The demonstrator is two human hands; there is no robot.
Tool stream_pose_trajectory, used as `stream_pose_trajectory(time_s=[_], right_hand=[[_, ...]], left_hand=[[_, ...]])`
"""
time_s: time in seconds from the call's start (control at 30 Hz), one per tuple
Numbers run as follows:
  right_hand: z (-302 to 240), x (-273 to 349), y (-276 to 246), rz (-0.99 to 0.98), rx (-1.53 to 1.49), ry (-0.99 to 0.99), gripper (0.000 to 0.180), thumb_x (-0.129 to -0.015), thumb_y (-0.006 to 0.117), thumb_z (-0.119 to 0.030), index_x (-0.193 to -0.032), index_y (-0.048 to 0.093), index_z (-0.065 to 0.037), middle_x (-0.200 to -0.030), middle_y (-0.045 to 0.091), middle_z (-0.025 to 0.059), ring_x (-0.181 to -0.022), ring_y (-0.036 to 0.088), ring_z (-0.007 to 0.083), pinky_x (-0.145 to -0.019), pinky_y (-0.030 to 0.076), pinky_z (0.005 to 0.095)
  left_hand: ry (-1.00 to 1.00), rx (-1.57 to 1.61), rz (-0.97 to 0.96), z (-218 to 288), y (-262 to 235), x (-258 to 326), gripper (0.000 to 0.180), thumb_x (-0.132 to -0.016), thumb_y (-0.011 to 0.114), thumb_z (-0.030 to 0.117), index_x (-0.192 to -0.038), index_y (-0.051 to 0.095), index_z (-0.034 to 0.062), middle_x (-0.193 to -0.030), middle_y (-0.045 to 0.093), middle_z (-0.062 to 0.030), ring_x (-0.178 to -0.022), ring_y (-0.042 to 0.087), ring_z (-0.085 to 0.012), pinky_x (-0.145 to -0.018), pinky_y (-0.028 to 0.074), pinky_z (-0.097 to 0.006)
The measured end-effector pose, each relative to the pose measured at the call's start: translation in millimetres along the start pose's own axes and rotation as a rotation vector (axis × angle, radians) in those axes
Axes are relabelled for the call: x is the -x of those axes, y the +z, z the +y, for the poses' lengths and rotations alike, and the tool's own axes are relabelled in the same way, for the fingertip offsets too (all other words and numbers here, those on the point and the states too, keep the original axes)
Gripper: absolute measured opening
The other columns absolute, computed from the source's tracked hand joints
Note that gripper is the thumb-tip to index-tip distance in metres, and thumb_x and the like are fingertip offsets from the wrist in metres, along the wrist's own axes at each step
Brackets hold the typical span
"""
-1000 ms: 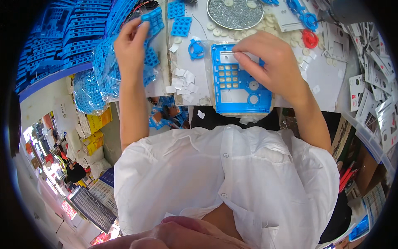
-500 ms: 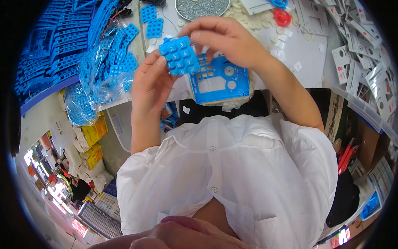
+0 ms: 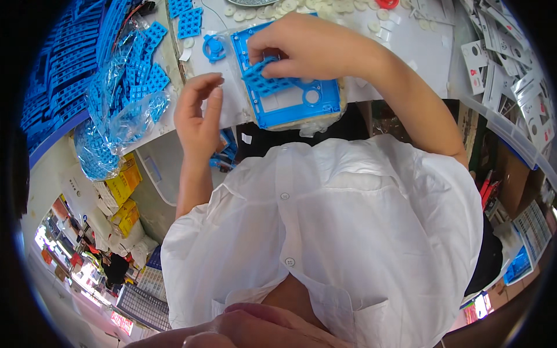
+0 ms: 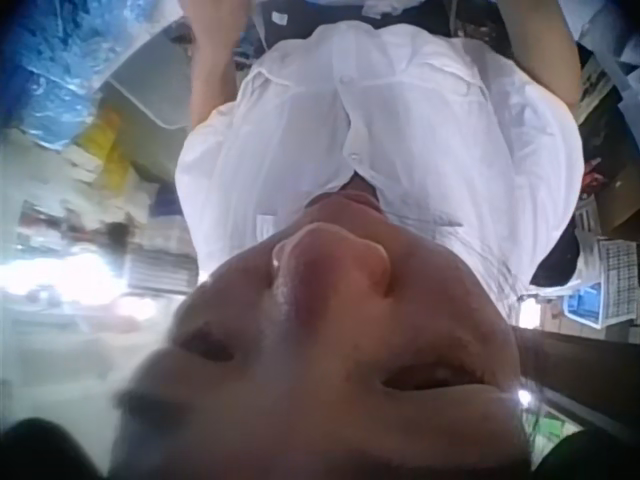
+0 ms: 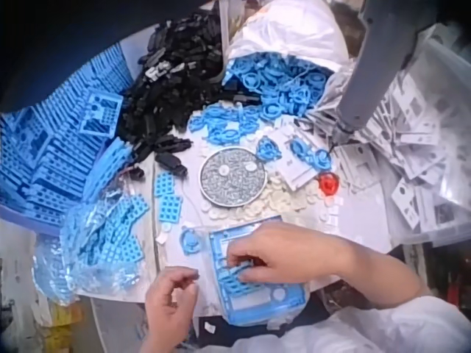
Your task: Assembling an electronic learning toy by attaching plastic components and connecting a circuit board.
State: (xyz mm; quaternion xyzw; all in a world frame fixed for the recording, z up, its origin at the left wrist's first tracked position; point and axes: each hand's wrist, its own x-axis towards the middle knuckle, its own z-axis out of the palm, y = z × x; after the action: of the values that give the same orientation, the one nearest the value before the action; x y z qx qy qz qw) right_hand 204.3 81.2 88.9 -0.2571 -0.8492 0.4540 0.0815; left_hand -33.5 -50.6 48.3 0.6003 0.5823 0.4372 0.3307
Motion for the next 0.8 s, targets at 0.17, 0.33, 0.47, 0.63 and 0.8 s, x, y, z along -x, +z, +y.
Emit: stream_pose_trajectory(time_s=[0.17, 0.33, 0.47, 0.63, 0.8], right_hand=[[9.6, -14.5, 16.4, 0.028, 0.072, -0.035, 0.023, -0.086, 0.071, -0.017, -0.103, 0.069, -0.001, -0.078, 0.069, 0.0120, -0.072, 0.068, 0.0254, -0.070, 0.054, 0.0370], [1.0, -15.3, 15.1, -0.072, -0.245, 0.232, 0.017, -0.094, 0.069, -0.011, -0.108, 0.064, -0.002, -0.075, 0.065, 0.0051, -0.058, 0.060, 0.0101, -0.056, 0.049, 0.0262], [3.2, -15.5, 17.8, -0.078, -0.253, 0.254, 0.017, -0.095, 0.069, -0.011, -0.108, 0.064, -0.001, -0.076, 0.065, 0.0039, -0.060, 0.061, 0.0081, -0.056, 0.049, 0.0233], [9.6, -10.6, 28.2, 0.055, -0.128, 0.198, 0.020, -0.092, 0.072, -0.011, -0.108, 0.065, -0.001, -0.080, 0.069, 0.0075, -0.061, 0.062, 0.0129, -0.058, 0.051, 0.0273], [10.0, -8.1, 29.1, 0.097, 0.074, 0.111, 0.025, -0.087, 0.075, -0.013, -0.108, 0.066, -0.002, -0.083, 0.071, 0.0107, -0.066, 0.065, 0.0212, -0.065, 0.054, 0.0320]], left_hand=[[0.166, -0.161, -0.040, 1.8, 8.5, 7.7, 0.019, -0.087, 0.070, -0.001, -0.106, 0.070, 0.0026, -0.101, 0.069, -0.0128, -0.089, 0.067, -0.0271, -0.076, 0.053, -0.036], [0.277, -0.184, -0.052, -3.4, 11.6, 7.7, 0.023, -0.083, 0.071, -0.004, -0.104, 0.070, 0.0046, -0.098, 0.069, -0.0129, -0.087, 0.066, -0.0311, -0.076, 0.053, -0.038], [0.275, -0.186, -0.058, -3.5, 13.7, 8.1, 0.023, -0.083, 0.071, -0.005, -0.103, 0.071, 0.0047, -0.098, 0.069, -0.0122, -0.087, 0.066, -0.0307, -0.075, 0.053, -0.038], [0.358, -0.256, -0.082, -7.4, 16.9, 8.1, 0.026, -0.079, 0.074, -0.002, -0.102, 0.072, 0.0071, -0.099, 0.069, -0.0093, -0.086, 0.066, -0.0281, -0.074, 0.052, -0.038], [0.454, -0.356, -0.200, -6.4, 11.4, 5.4, 0.032, -0.075, 0.076, -0.003, -0.105, 0.075, 0.0072, -0.103, 0.068, -0.0099, -0.085, 0.065, -0.0275, -0.074, 0.050, -0.038]])
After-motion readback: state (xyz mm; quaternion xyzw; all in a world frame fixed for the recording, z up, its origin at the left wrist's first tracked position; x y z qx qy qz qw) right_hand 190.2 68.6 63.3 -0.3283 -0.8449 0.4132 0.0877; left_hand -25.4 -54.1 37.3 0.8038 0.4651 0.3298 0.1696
